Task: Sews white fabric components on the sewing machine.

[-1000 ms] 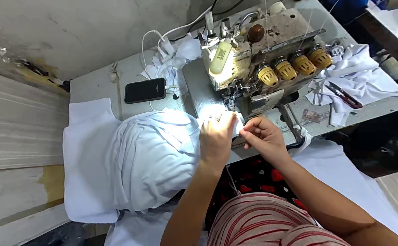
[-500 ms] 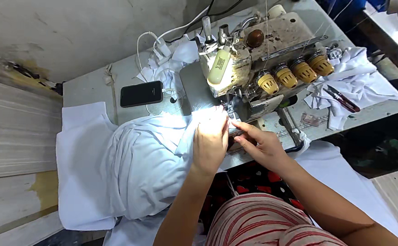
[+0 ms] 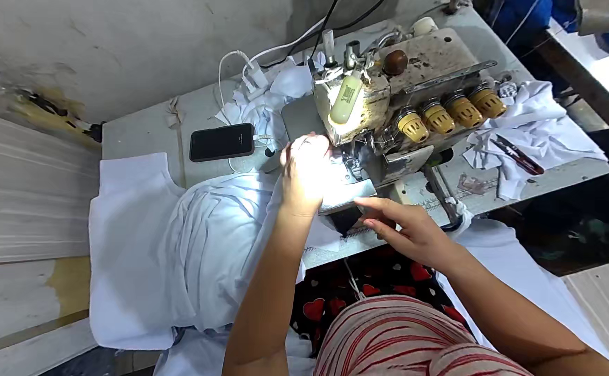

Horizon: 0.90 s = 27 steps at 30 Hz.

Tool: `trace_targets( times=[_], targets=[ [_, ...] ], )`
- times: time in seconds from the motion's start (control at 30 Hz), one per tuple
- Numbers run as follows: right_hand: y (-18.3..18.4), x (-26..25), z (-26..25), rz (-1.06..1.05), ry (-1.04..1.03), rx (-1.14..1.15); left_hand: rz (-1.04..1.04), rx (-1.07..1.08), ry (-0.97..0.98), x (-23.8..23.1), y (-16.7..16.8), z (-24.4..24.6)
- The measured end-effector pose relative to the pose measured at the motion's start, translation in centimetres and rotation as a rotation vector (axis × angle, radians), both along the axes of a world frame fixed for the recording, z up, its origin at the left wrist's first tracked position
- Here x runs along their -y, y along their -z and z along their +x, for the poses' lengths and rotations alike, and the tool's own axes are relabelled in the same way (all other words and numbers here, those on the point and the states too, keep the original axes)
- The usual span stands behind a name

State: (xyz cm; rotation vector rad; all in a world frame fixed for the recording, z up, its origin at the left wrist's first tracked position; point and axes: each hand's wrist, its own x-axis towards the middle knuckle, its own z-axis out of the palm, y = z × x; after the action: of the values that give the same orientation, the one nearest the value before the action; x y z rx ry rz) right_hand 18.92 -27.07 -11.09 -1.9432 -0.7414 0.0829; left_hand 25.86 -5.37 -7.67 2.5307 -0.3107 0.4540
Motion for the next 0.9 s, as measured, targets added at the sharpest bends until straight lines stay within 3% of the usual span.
trace_targets(
  times=[0.17,0.27,0.4,0.53,0.67,0.8,0.9],
  targets=[
    [-0.2,-0.7,0.3,0.157,-0.033,0.141,0.057,-0.018,-0.125,-2.3,-0.3,-3.9],
    [0.1,-1.7,0.4,0.136,-0.047,0.220,0.008,-0.094,-0.171,-3.2,-1.0,-7.9],
    [0.0,-2.1,0.8,0.050,-0.179,0.297,-0.127,-0.258,0.053,-1.0,-2.2,-11.6],
    [-0.2,0.6,2.9,0.057,-0.059,0.244,-0.081,-0.257,0.179,1.7,-2.5,-9.7],
    [-1.0,2.4,3.8,0.026,0.108,0.257,0.094,-0.106,0.256,3.1,-2.6,-6.4],
    [-0.9,0.9,1.5,0.347,0.294,0.257,0.075,0.032,0.274,3.1,-5.1,-5.5],
    [-1.1,-3.5,-1.2,0.490,0.115,0.120,0.001,0.183,0.210,2.3,-8.4,-5.6]
  ],
)
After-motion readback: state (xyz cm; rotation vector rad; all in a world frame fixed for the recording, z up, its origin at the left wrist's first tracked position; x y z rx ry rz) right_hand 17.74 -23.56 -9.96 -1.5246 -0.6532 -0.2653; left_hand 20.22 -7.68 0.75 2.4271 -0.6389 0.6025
